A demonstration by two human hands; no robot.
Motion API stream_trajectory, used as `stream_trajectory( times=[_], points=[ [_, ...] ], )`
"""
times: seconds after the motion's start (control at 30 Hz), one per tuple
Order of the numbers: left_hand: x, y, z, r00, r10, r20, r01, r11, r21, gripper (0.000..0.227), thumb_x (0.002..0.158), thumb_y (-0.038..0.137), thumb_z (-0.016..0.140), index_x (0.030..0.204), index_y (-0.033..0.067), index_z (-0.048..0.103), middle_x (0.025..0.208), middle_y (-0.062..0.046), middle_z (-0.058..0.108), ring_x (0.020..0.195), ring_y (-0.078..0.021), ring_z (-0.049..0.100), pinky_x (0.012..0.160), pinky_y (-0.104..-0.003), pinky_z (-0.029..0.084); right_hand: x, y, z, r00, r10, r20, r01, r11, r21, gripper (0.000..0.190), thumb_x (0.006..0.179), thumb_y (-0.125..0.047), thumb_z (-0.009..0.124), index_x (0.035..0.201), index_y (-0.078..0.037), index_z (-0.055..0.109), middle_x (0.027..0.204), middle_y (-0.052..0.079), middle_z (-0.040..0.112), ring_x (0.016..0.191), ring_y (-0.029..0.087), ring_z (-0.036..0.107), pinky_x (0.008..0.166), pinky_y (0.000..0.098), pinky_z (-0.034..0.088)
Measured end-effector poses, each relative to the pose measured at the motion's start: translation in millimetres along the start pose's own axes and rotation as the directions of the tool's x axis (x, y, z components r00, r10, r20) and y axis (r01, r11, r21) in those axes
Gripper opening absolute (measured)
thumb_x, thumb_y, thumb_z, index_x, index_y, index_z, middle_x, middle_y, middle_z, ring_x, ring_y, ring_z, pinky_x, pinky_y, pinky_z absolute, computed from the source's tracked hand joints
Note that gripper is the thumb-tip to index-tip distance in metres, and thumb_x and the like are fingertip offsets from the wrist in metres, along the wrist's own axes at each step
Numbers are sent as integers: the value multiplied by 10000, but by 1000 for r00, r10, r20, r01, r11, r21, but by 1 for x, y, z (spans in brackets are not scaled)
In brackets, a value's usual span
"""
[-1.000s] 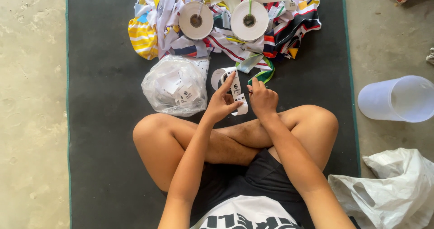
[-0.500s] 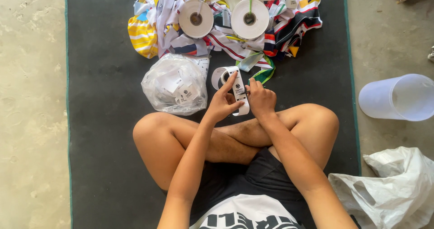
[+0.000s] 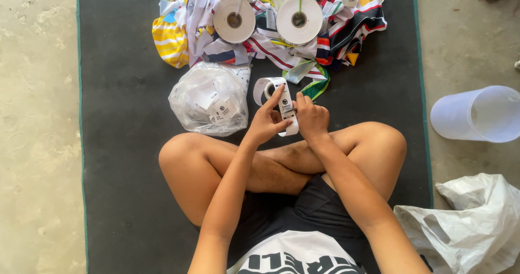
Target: Cutting individual clothing labels from a continuous roll using scissors while sitting on the floor.
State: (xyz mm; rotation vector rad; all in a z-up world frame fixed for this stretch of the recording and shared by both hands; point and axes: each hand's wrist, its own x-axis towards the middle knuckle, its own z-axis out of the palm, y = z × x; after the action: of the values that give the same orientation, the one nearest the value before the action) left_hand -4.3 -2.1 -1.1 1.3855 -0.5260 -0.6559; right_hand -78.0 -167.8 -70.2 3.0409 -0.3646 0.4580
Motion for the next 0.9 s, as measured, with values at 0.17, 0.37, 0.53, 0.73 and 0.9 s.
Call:
stream_trajectory(
  times=[0.17, 0.37, 0.53, 0.73, 0.9],
  points=[
    [0, 0, -1, 1000, -13, -4, 13, 1000, 5, 950, 778, -10, 812, 1588, 230, 377, 1558, -207, 441, 649, -176, 648, 577, -258, 558, 2, -1, -4, 1000, -10, -3, 10, 1000, 2, 343, 1064, -386, 540, 1225, -111, 668, 737, -23, 615, 529, 205, 715, 523, 339, 574],
    [0, -7, -1, 1000, 2, -7, -2, 1000, 10, 962, 770, -20, 797, 1594, 231, 367, 1588, -191, 413, 666, -149, 637, 575, -260, 554, 2, -2, -7, 1000, -14, 2, 14, 1000, -11, 328, 1065, -373, 542, 1221, -119, 677, 728, -31, 617, 523, 188, 711, 519, 322, 567],
    [0, -1, 0, 1000, -19, -1, 19, 1000, -1, 958, 776, -6, 810, 1590, 239, 369, 1582, -206, 409, 650, -170, 644, 585, -254, 563, 2, -1, -8, 1000, -16, 21, 17, 1000, -20, 315, 1066, -354, 537, 1229, -121, 674, 734, -31, 619, 521, 186, 710, 520, 323, 569],
    [0, -3, 0, 1000, -11, -6, 11, 1000, -17, 952, 778, -33, 783, 1594, 235, 372, 1611, -181, 382, 670, -147, 635, 586, -264, 558, 2, -2, -7, 999, -19, 42, 20, 999, -39, 278, 1068, -308, 534, 1231, -135, 678, 732, -46, 621, 520, 176, 709, 514, 317, 567],
    [0, 6, 1, 1000, -22, -7, 22, 1000, 11, 961, 771, -15, 799, 1591, 240, 366, 1613, -203, 369, 656, -172, 654, 589, -260, 564, 1, 3, 3, 1000, -21, 17, 20, 1000, 8, 240, 1053, -294, 528, 1190, -172, 683, 724, -44, 608, 537, 216, 718, 525, 351, 578]
  ],
)
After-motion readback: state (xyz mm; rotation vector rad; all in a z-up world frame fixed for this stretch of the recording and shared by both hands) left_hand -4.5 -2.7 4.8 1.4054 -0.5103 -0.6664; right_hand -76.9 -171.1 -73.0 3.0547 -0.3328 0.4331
